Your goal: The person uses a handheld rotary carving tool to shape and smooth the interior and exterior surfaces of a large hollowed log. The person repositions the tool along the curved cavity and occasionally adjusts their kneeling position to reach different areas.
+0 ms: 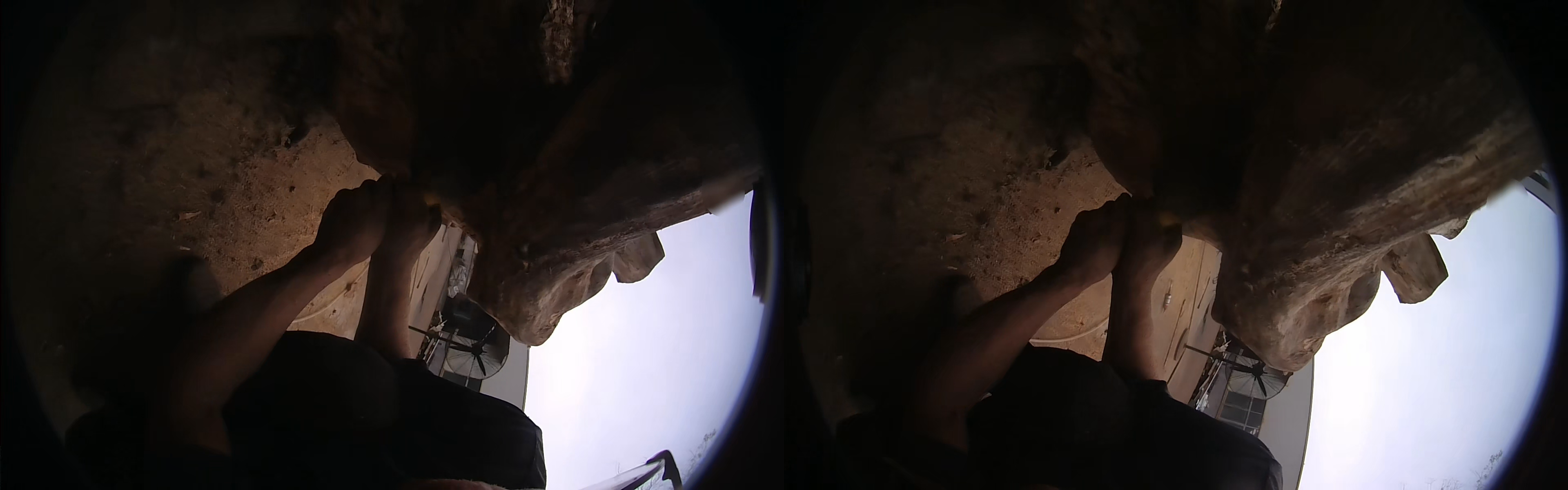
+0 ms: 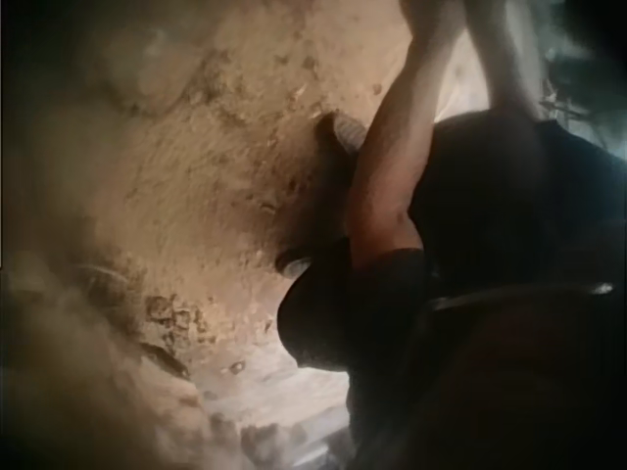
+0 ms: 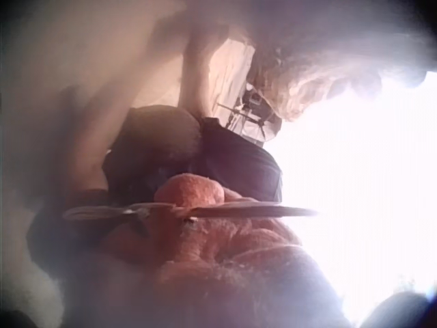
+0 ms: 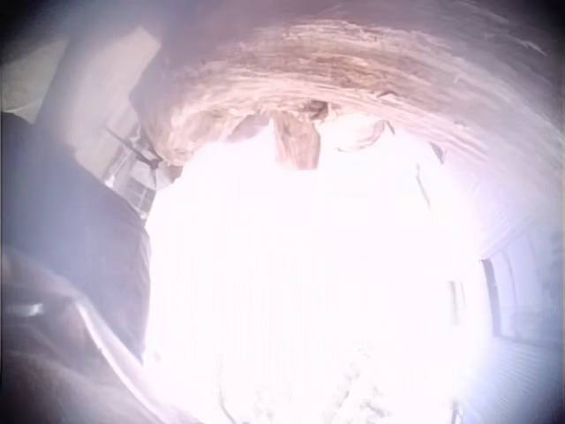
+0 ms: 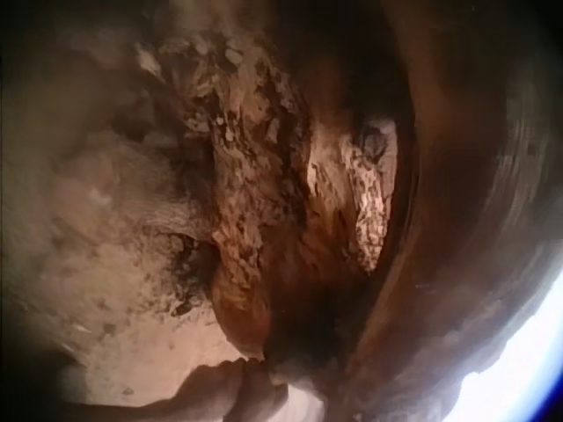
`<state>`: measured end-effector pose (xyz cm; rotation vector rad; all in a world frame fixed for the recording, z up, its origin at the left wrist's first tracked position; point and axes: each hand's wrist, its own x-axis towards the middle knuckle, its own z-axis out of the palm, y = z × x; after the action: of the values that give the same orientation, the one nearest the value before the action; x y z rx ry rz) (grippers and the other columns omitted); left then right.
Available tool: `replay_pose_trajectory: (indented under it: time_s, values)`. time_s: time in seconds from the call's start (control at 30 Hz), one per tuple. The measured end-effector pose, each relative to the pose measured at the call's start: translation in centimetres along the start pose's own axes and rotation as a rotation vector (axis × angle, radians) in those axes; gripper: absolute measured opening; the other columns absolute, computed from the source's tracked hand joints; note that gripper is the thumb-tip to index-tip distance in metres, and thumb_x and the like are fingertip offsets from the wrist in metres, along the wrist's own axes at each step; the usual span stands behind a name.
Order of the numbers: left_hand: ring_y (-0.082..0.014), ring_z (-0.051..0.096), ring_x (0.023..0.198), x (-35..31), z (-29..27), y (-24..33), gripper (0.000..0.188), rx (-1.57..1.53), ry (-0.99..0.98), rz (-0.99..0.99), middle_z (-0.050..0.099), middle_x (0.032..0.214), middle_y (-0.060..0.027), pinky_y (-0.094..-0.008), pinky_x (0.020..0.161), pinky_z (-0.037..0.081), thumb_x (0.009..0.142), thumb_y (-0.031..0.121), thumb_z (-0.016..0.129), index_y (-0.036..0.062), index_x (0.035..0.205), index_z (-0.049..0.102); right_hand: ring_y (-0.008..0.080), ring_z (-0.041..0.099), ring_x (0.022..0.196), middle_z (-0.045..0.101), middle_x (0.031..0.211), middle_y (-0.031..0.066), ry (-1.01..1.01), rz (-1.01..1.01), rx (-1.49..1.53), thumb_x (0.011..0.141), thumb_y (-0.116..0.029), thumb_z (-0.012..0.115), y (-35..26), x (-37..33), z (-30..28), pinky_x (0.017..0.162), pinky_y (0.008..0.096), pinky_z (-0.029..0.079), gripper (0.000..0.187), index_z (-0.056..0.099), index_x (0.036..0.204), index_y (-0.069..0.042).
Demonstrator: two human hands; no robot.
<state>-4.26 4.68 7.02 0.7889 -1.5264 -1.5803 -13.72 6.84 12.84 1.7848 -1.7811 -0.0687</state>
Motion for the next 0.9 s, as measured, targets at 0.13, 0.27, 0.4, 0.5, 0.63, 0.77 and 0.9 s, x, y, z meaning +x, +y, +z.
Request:
replay_pose_trajectory:
  time_s: [0.13, 0.27, 0.4, 0.5, 0.63, 0.77, 0.9]
  values:
    - [-0.0346, 0.073, 0.084, 1.8, -2.7, 0.5, 0.022, -0.063, -0.110, -0.153, 0.070, 0.092, -0.0232, -0.0437, 0.070, 0.059, 0.097, 0.017, 0.057, -0.0049, 0.100, 0.061, 0.0210, 0.068, 0.061, 0.069, 0.070, 0.0083, -0.016, 0.025, 0.016, 0.094, -0.016, 0.071, -0.6, 2.0, 1.2, 0.056, 0.0337, 0.054, 0.015, 0.069, 0.090, -0.001]
    - [-0.0358, 0.073, 0.089, 3.1, -3.9, -0.2, 0.029, 0.090, 0.018, -0.086, 0.070, 0.091, -0.0264, -0.0438, 0.071, 0.059, 0.100, 0.020, 0.052, -0.0067, 0.101, 0.062, 0.0234, 0.071, 0.073, 0.073, 0.085, 0.0094, -0.025, 0.011, 0.166, 0.094, -0.016, 0.070, -0.9, 3.9, 3.0, 0.066, 0.0362, 0.056, 0.014, 0.072, 0.095, -0.003]
    - [-0.0341, 0.073, 0.066, 4.1, -4.2, -1.2, 0.018, 0.161, 0.279, 0.071, 0.069, 0.081, -0.0216, -0.0405, 0.051, 0.060, 0.092, 0.013, 0.060, -0.0046, 0.097, 0.061, 0.0185, 0.068, 0.082, 0.072, 0.092, 0.0083, 0.049, 0.284, 0.768, 0.097, -0.015, 0.068, -1.2, 4.6, 7.0, 0.075, 0.0344, 0.054, 0.014, 0.071, 0.099, -0.001]
    - [-0.0320, 0.072, 0.067, 4.1, -5.8, -2.2, 0.016, 0.167, 0.430, 0.090, 0.067, 0.080, -0.0191, -0.0395, 0.054, 0.059, 0.090, 0.011, 0.061, -0.0025, 0.098, 0.060, 0.0143, 0.064, 0.087, 0.070, 0.095, 0.0064, 0.015, 0.397, 1.013, 0.097, -0.015, 0.068, -4.4, 6.6, 6.9, 0.078, 0.0321, 0.052, 0.018, 0.069, 0.103, 0.002]
    - [-0.0308, 0.069, 0.070, 2.9, -7.4, -2.2, 0.015, 0.439, 0.496, 0.140, 0.066, 0.080, -0.0175, -0.0400, 0.057, 0.057, 0.090, 0.011, 0.060, 0.0000, 0.099, 0.060, 0.0105, 0.061, 0.088, 0.068, 0.103, 0.0049, 0.005, 0.624, 1.270, 0.095, -0.011, 0.068, -8.7, 8.2, 3.3, 0.076, 0.0268, 0.051, 0.020, 0.066, 0.107, 0.006]
    - [-0.0332, 0.069, 0.071, 2.7, -8.7, -1.2, 0.014, 0.146, 0.518, 0.042, 0.066, 0.082, -0.0180, -0.0413, 0.056, 0.056, 0.091, 0.013, 0.058, 0.0004, 0.095, 0.061, 0.0096, 0.062, 0.086, 0.068, 0.106, 0.0055, -0.061, 0.675, 1.405, 0.094, -0.009, 0.068, -8.7, 8.3, 3.5, 0.076, 0.0248, 0.052, 0.020, 0.065, 0.109, 0.004]
    - [-0.0392, 0.068, 0.066, 2.6, -9.6, -0.6, 0.030, 0.008, 0.554, -0.034, 0.065, 0.073, -0.0224, -0.0457, 0.054, 0.053, 0.102, 0.023, 0.048, -0.0025, 0.094, 0.062, 0.0112, 0.061, 0.091, 0.066, 0.103, 0.0024, -0.079, 0.659, 1.757, 0.090, -0.006, 0.070, -9.9, 9.4, 4.0, 0.079, 0.0292, 0.050, 0.022, 0.065, 0.110, 0.002]
